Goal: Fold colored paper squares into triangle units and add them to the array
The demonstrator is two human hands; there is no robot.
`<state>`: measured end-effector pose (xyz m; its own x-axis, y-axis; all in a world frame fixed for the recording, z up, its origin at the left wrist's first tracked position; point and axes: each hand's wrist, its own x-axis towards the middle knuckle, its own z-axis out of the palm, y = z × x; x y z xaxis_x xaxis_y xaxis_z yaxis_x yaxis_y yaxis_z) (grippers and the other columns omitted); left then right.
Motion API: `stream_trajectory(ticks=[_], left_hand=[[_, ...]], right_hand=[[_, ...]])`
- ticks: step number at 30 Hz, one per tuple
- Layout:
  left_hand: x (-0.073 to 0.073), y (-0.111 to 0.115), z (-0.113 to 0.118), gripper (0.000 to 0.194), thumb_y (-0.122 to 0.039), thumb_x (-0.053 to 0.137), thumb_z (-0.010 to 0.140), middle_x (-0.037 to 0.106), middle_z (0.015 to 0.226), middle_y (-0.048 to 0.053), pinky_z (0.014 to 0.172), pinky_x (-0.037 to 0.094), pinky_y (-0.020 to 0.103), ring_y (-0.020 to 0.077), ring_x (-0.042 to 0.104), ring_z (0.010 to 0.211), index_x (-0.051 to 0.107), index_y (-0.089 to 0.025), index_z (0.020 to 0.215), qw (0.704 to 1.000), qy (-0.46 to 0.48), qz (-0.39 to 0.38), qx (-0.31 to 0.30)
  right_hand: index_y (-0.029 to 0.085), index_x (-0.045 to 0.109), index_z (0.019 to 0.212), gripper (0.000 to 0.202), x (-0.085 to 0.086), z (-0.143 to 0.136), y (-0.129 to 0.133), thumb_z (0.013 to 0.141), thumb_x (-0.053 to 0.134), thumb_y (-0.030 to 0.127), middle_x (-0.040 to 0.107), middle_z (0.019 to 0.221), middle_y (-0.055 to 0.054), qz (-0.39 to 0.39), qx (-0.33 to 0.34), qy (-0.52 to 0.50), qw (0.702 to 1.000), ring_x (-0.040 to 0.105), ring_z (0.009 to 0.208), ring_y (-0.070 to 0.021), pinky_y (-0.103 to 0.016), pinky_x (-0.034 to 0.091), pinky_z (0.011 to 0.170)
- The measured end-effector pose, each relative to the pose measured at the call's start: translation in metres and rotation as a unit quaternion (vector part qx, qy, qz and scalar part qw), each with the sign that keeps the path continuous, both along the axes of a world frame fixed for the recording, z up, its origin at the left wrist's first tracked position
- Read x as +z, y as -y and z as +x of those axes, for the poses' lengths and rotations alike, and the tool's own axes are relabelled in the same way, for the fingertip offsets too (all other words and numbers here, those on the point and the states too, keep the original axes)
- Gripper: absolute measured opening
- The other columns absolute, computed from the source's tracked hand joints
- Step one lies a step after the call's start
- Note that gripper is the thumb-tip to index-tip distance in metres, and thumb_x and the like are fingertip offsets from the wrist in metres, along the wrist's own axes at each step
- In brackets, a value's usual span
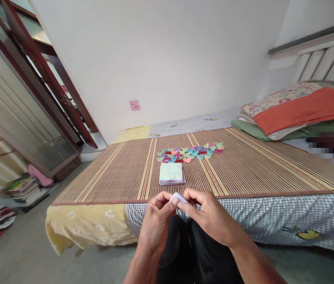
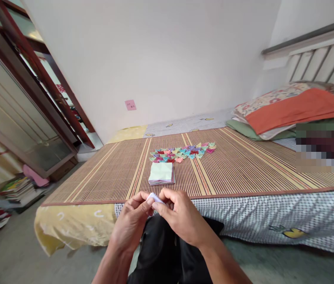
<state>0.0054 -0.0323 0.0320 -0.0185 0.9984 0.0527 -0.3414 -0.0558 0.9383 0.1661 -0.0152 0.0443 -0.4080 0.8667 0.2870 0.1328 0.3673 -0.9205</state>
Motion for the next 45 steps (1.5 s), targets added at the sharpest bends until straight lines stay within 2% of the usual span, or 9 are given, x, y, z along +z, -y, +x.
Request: stream_trajectory(ticks=[4,8,15,20,27,31,34,37,45], left_hand=[[0.006,0.001,-0.003,0.027,-0.036,0.087,0.074,0.065,0.069,0.001,0.065,0.041,0.023,0.0115,0.051,0.066,0.072,-0.013,0.073,0.999,-0.045,0.011,-0.010],[0.007,0.002,-0.008,0.029,-0.035,0.088,0.074,0.063,0.064,0.000,0.065,0.040,0.022,0.0109,0.051,0.063,0.070,-0.013,0.067,0.999,-0.051,0.013,0.002],[-0.001,-0.004,-0.006,0.031,-0.029,0.094,0.064,0.052,0.055,-0.004,0.050,0.034,0.016,0.0051,0.041,0.050,0.068,-0.012,0.065,0.984,0.151,-0.088,-0.046],[-0.007,-0.005,-0.002,0.031,-0.022,0.098,0.058,0.059,0.062,-0.001,0.051,0.045,0.014,0.0054,0.052,0.055,0.073,-0.009,0.071,0.966,0.218,-0.129,-0.054],[-0.009,-0.005,0.000,0.029,-0.020,0.097,0.061,0.064,0.069,0.001,0.054,0.052,0.014,0.0061,0.058,0.058,0.074,-0.009,0.075,0.957,0.242,-0.135,-0.082],[-0.005,0.000,0.003,0.026,-0.028,0.093,0.069,0.064,0.069,0.001,0.060,0.055,0.018,0.0080,0.058,0.062,0.076,-0.010,0.075,0.981,0.173,-0.070,-0.048],[-0.003,0.005,0.008,0.027,-0.035,0.089,0.075,0.068,0.075,0.004,0.064,0.057,0.022,0.0121,0.062,0.069,0.078,-0.011,0.079,0.993,0.104,-0.046,-0.022],[0.000,0.010,0.012,0.031,-0.041,0.085,0.079,0.072,0.079,0.007,0.068,0.058,0.026,0.0149,0.066,0.072,0.081,-0.012,0.086,0.994,0.085,-0.052,-0.036],[0.002,0.007,0.008,0.025,-0.029,0.090,0.073,0.076,0.084,0.008,0.073,0.057,0.025,0.0127,0.067,0.070,0.083,-0.013,0.092,0.992,0.109,-0.043,-0.048]], right_hand=[[0.021,0.043,0.070,0.034,-0.003,-0.001,0.003,0.098,0.060,0.031,0.037,0.066,0.006,0.002,0.004,0.024,1.000,0.033,0.062,-0.0116,-0.027,0.027,0.055],[0.020,0.050,0.071,0.032,-0.003,0.001,0.003,0.098,0.059,0.034,0.042,0.065,0.005,0.003,0.000,0.021,1.000,0.036,0.061,-0.0113,-0.026,0.029,0.054],[0.019,0.065,0.082,0.028,-0.002,0.006,-0.003,0.100,0.060,0.040,0.061,0.072,0.001,0.047,-0.066,-0.066,0.995,0.055,0.068,-0.0144,-0.026,0.042,0.062],[0.021,0.070,0.101,0.019,-0.006,0.002,-0.003,0.092,0.073,0.037,0.067,0.082,0.000,0.010,-0.018,-0.093,0.995,0.061,0.076,-0.0156,-0.026,0.050,0.072],[0.021,0.071,0.110,0.016,-0.003,0.003,-0.001,0.099,0.061,0.027,0.071,0.090,-0.001,0.011,0.032,-0.104,0.994,0.067,0.083,-0.0166,-0.027,0.053,0.076],[0.022,0.072,0.107,0.022,-0.002,0.000,0.002,0.094,0.058,0.012,0.070,0.092,0.000,0.105,-0.032,-0.072,0.991,0.068,0.082,-0.0153,-0.026,0.052,0.076],[0.021,0.073,0.098,0.024,-0.005,-0.006,0.002,0.090,0.056,0.006,0.067,0.090,-0.001,0.204,-0.102,-0.061,0.972,0.066,0.082,-0.0150,-0.025,0.051,0.073],[0.020,0.072,0.095,0.027,-0.011,-0.011,0.000,0.089,0.052,0.002,0.063,0.089,-0.003,0.272,-0.133,-0.059,0.951,0.065,0.083,-0.0155,-0.025,0.052,0.073],[0.021,0.073,0.107,0.036,-0.015,-0.010,-0.003,0.094,0.046,0.002,0.061,0.095,-0.005,0.294,-0.119,-0.020,0.948,0.066,0.089,-0.0168,-0.027,0.054,0.080]])
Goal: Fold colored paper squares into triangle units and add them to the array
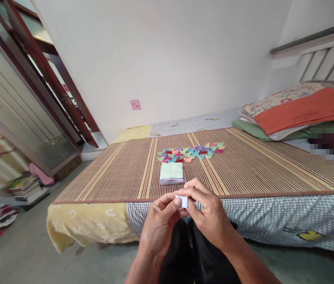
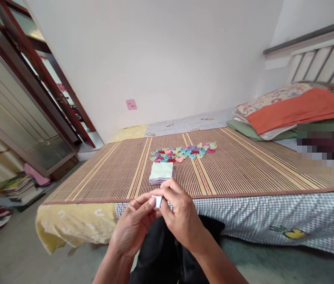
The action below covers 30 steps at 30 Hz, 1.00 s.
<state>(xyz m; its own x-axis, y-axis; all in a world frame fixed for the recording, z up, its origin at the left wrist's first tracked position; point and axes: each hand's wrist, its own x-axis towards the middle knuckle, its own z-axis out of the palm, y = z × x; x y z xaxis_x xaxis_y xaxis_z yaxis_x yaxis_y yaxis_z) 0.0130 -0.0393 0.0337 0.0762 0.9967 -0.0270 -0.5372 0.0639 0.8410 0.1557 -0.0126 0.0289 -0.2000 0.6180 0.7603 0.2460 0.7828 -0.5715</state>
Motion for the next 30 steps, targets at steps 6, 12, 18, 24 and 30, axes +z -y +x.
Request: stream_trajectory(ticks=[6,12,18,24,30], left_hand=[[-0.001,-0.004,-0.002,0.026,-0.028,0.093,0.068,0.071,0.071,0.004,0.065,0.051,0.020,0.0086,0.061,0.060,0.081,-0.012,0.084,0.999,-0.019,-0.004,0.034],[-0.001,-0.006,-0.001,0.023,-0.028,0.092,0.066,0.066,0.064,0.001,0.063,0.046,0.020,0.0088,0.056,0.060,0.077,-0.013,0.075,0.997,-0.028,0.011,0.072],[-0.009,-0.007,-0.004,0.025,-0.030,0.092,0.067,0.068,0.069,0.001,0.067,0.046,0.022,0.0108,0.056,0.065,0.075,-0.014,0.074,0.989,-0.070,0.035,0.126],[-0.012,-0.005,0.000,0.025,-0.032,0.090,0.071,0.071,0.077,0.002,0.069,0.044,0.022,0.0122,0.058,0.071,0.075,-0.014,0.080,0.984,-0.131,0.054,0.111],[-0.014,-0.005,-0.001,0.033,-0.041,0.088,0.074,0.064,0.065,0.001,0.063,0.040,0.023,0.0116,0.052,0.063,0.069,-0.013,0.070,0.979,-0.180,0.057,0.077]], right_hand=[[0.022,0.068,0.111,0.028,-0.001,-0.002,-0.003,0.095,0.051,0.006,0.068,0.101,-0.005,-0.021,0.019,-0.028,0.999,0.068,0.094,-0.0169,-0.027,0.054,0.081],[0.022,0.064,0.098,0.015,-0.001,-0.003,-0.001,0.095,0.053,0.012,0.070,0.092,-0.004,-0.083,0.015,-0.045,0.995,0.068,0.081,-0.0167,-0.027,0.054,0.073],[0.020,0.069,0.102,0.014,0.002,-0.001,0.000,0.099,0.057,0.028,0.074,0.090,-0.005,-0.185,0.044,-0.044,0.981,0.070,0.081,-0.0197,-0.030,0.054,0.074],[0.019,0.068,0.087,0.018,-0.006,-0.004,-0.003,0.096,0.063,0.034,0.071,0.077,-0.002,-0.225,0.039,-0.101,0.968,0.066,0.070,-0.0168,-0.026,0.051,0.065],[0.019,0.067,0.084,0.018,-0.005,-0.002,-0.005,0.095,0.063,0.033,0.068,0.074,-0.001,-0.229,0.040,-0.089,0.969,0.065,0.069,-0.0171,-0.027,0.051,0.065]])
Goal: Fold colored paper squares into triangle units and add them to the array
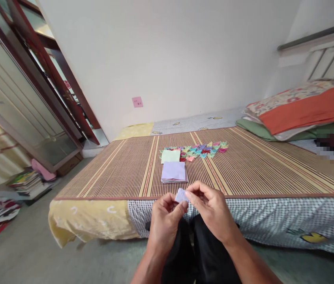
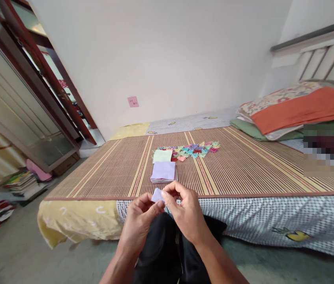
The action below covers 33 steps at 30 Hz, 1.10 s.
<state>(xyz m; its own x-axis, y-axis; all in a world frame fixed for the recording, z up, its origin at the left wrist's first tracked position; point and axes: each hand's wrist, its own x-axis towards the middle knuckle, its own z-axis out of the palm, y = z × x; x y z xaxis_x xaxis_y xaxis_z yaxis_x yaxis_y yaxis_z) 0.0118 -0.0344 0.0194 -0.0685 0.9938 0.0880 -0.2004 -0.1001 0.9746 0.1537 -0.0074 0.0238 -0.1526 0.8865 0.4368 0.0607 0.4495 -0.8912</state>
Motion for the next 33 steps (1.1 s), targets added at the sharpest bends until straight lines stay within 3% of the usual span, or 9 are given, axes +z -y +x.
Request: stream_trajectory(ticks=[5,10,15,18,21,25,29,33], left_hand=[[-0.001,0.001,0.002,0.033,-0.042,0.084,0.078,0.062,0.069,0.001,0.062,0.039,0.023,0.0116,0.050,0.063,0.067,-0.014,0.075,0.999,-0.035,0.011,-0.025],[0.001,0.002,0.006,0.031,-0.041,0.085,0.076,0.064,0.071,0.002,0.064,0.040,0.024,0.0133,0.053,0.066,0.070,-0.014,0.075,0.998,-0.031,0.007,-0.049],[0.002,0.002,0.006,0.040,-0.045,0.087,0.072,0.058,0.060,0.000,0.060,0.037,0.024,0.0112,0.047,0.059,0.062,-0.015,0.061,0.998,-0.030,-0.003,-0.048],[0.003,0.001,0.004,0.039,-0.047,0.087,0.073,0.062,0.063,0.002,0.061,0.040,0.024,0.0125,0.052,0.060,0.066,-0.015,0.066,0.998,-0.022,-0.005,-0.061],[0.006,-0.001,-0.001,0.035,-0.047,0.083,0.077,0.066,0.067,0.003,0.063,0.043,0.025,0.0138,0.057,0.062,0.070,-0.015,0.074,0.999,-0.023,0.000,-0.043],[0.008,-0.002,-0.007,0.032,-0.042,0.083,0.078,0.065,0.059,0.002,0.062,0.042,0.024,0.0131,0.055,0.058,0.069,-0.015,0.068,0.999,-0.040,-0.003,-0.027],[0.007,-0.004,-0.007,0.033,-0.041,0.083,0.076,0.064,0.055,0.002,0.058,0.039,0.023,0.0113,0.051,0.054,0.067,-0.015,0.064,0.999,0.008,-0.028,-0.014],[0.004,-0.005,-0.006,0.029,-0.038,0.084,0.076,0.065,0.060,0.002,0.057,0.040,0.022,0.0111,0.052,0.056,0.066,-0.015,0.072,0.998,0.053,-0.026,-0.005]], right_hand=[[0.018,0.070,0.084,0.019,0.003,0.000,0.000,0.095,0.063,0.032,0.068,0.078,-0.003,0.011,0.014,0.033,0.999,0.064,0.072,-0.0179,-0.029,0.050,0.069],[0.018,0.067,0.082,0.023,0.001,0.000,-0.002,0.095,0.062,0.037,0.066,0.073,-0.002,-0.022,0.012,-0.021,0.999,0.063,0.069,-0.0170,-0.027,0.050,0.064],[0.017,0.064,0.079,0.028,-0.002,0.002,-0.006,0.091,0.066,0.042,0.065,0.071,-0.001,-0.072,0.043,-0.068,0.994,0.062,0.065,-0.0159,-0.026,0.049,0.061],[0.017,0.062,0.076,0.029,-0.003,0.005,-0.008,0.089,0.067,0.043,0.061,0.068,0.000,-0.086,0.038,-0.061,0.994,0.057,0.062,-0.0143,-0.025,0.046,0.057],[0.017,0.061,0.075,0.028,-0.004,0.007,-0.009,0.088,0.067,0.041,0.059,0.065,0.001,-0.101,0.040,-0.046,0.993,0.053,0.059,-0.0130,-0.025,0.042,0.055],[0.017,0.061,0.073,0.028,-0.004,0.006,-0.008,0.088,0.069,0.040,0.054,0.061,0.004,-0.116,0.059,-0.040,0.991,0.048,0.056,-0.0113,-0.024,0.038,0.053],[0.017,0.066,0.088,0.029,-0.006,0.005,-0.008,0.089,0.068,0.045,0.062,0.068,0.001,-0.128,0.096,-0.075,0.984,0.055,0.060,-0.0129,-0.025,0.045,0.057],[0.019,0.063,0.091,0.025,-0.009,0.006,-0.006,0.087,0.073,0.042,0.065,0.076,0.000,-0.114,0.071,-0.103,0.985,0.061,0.066,-0.0139,-0.026,0.051,0.062]])
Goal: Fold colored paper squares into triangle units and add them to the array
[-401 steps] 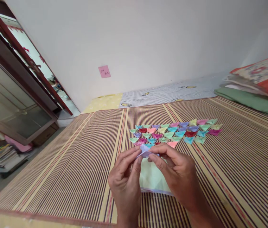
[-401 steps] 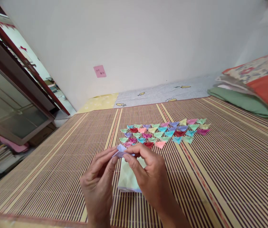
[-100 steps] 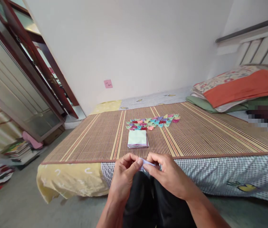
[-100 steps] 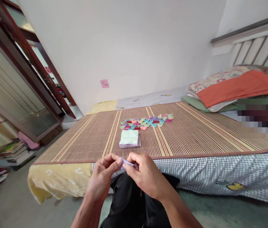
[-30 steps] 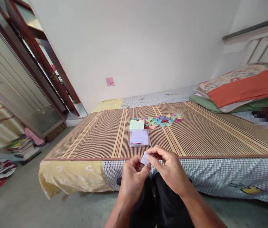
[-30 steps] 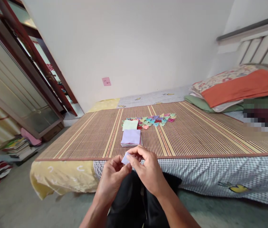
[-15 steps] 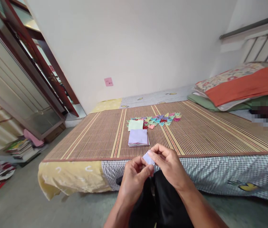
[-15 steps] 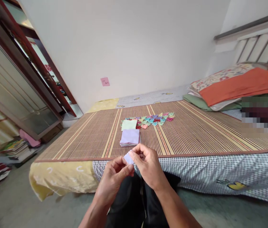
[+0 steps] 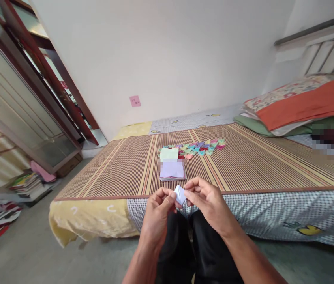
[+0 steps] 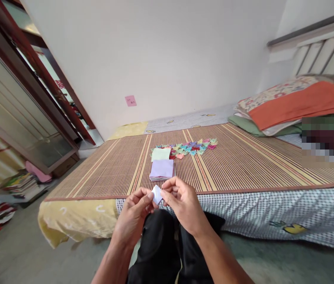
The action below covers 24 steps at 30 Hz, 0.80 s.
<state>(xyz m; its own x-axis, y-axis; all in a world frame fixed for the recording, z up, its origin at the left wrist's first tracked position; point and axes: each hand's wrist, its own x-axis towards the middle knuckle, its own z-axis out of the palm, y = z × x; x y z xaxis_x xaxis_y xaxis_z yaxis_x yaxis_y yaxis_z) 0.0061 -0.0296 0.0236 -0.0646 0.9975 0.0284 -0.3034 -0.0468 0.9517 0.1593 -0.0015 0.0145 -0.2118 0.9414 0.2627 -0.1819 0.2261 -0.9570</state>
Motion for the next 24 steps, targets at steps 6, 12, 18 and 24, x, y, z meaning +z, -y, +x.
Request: stream_trajectory(ticks=[6,12,18,24], left_hand=[[0.003,0.004,-0.002,0.017,-0.032,0.081,0.083,0.069,0.071,0.001,0.065,0.048,0.022,0.0125,0.061,0.066,0.074,-0.018,0.089,0.994,-0.060,0.085,0.031],[0.005,0.004,-0.012,0.021,-0.025,0.087,0.076,0.077,0.090,0.007,0.070,0.051,0.022,0.0146,0.066,0.078,0.081,-0.019,0.095,0.995,-0.036,0.092,-0.032],[0.003,0.002,-0.018,0.025,-0.023,0.088,0.076,0.074,0.083,0.004,0.063,0.048,0.018,0.0106,0.061,0.070,0.082,-0.021,0.100,0.992,-0.037,0.116,-0.037],[0.003,0.002,-0.018,0.014,-0.024,0.085,0.079,0.075,0.094,0.006,0.079,0.055,0.024,0.0165,0.069,0.087,0.083,-0.022,0.093,0.987,-0.065,0.149,-0.010]], right_hand=[[0.017,0.067,0.086,0.017,0.006,0.002,0.004,0.090,0.070,0.034,0.060,0.071,0.001,0.039,-0.030,0.029,0.998,0.054,0.061,-0.0117,-0.023,0.045,0.056],[0.018,0.072,0.099,0.014,0.011,0.009,0.006,0.091,0.066,0.028,0.072,0.083,-0.003,0.026,0.041,0.005,0.999,0.066,0.074,-0.0138,-0.024,0.052,0.069],[0.020,0.073,0.104,0.016,0.007,0.008,0.005,0.089,0.072,0.026,0.077,0.095,-0.005,0.009,0.075,-0.035,0.996,0.071,0.089,-0.0161,-0.027,0.055,0.082],[0.021,0.073,0.101,0.011,0.008,0.005,0.006,0.092,0.071,0.025,0.076,0.096,-0.004,0.057,0.044,-0.011,0.997,0.072,0.091,-0.0177,-0.029,0.056,0.084]])
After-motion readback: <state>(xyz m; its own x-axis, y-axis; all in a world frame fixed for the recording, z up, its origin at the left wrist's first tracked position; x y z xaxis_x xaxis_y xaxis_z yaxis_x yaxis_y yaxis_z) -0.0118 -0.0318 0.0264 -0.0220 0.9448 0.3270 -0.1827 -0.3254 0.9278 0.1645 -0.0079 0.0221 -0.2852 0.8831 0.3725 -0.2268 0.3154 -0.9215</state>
